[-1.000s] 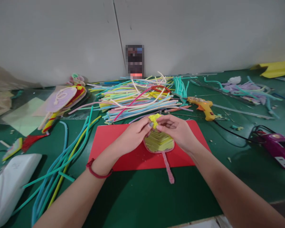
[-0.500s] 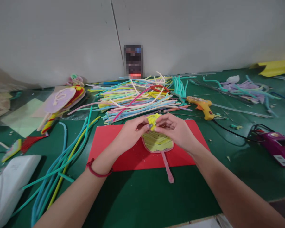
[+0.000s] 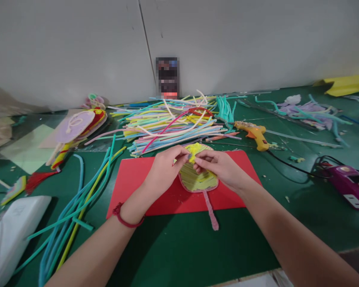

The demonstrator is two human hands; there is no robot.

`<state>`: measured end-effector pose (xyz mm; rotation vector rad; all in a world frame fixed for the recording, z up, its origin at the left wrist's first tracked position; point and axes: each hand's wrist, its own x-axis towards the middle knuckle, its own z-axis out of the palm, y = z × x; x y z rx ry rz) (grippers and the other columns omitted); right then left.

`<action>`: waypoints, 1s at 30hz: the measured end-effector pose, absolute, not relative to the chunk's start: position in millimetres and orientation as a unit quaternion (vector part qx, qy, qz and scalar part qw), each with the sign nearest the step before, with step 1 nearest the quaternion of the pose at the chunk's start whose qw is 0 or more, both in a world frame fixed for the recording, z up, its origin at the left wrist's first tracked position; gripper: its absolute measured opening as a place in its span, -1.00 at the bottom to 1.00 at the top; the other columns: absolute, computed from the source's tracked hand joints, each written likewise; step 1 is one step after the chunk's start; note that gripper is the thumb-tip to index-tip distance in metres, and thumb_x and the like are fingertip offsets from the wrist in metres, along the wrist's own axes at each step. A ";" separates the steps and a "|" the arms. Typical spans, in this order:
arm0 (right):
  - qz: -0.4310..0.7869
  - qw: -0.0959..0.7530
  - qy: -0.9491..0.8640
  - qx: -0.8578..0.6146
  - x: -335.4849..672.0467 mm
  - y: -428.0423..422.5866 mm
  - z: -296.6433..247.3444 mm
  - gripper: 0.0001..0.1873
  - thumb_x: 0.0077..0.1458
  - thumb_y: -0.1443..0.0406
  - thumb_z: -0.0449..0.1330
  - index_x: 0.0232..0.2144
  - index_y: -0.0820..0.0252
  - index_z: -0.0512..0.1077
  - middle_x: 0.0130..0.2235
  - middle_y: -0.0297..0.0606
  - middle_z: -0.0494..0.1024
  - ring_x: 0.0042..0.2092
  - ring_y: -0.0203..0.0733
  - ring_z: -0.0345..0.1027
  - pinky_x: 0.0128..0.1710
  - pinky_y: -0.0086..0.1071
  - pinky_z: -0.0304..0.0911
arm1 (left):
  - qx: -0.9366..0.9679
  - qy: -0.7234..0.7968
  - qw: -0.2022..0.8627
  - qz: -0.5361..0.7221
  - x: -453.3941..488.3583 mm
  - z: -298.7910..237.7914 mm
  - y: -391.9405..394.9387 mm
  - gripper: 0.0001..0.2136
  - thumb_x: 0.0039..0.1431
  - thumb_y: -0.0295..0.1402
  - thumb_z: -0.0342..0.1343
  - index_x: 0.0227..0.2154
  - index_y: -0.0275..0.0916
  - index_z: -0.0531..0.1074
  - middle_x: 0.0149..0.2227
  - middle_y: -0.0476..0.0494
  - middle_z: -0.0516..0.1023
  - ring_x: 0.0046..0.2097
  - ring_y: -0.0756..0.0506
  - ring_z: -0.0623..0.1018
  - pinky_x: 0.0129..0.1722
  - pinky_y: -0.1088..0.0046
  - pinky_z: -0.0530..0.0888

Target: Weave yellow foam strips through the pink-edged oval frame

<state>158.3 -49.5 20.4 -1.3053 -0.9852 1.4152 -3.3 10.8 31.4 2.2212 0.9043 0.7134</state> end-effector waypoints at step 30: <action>0.531 0.506 -0.416 -0.537 163.9 -46.8 8.3 -0.66 -0.15 0.14 0.29 -0.30 0.18 0.46 -0.29 -0.27 0.50 -0.24 -0.20 0.36 -0.21 -0.33 0.27 | 0.860 0.314 0.315 0.249 -1.0 29.3 7.0 -0.89 0.13 -0.44 0.00 -0.34 -0.20 0.42 -0.31 -0.03 0.53 -0.27 -0.03 0.50 -0.23 0.49 0.41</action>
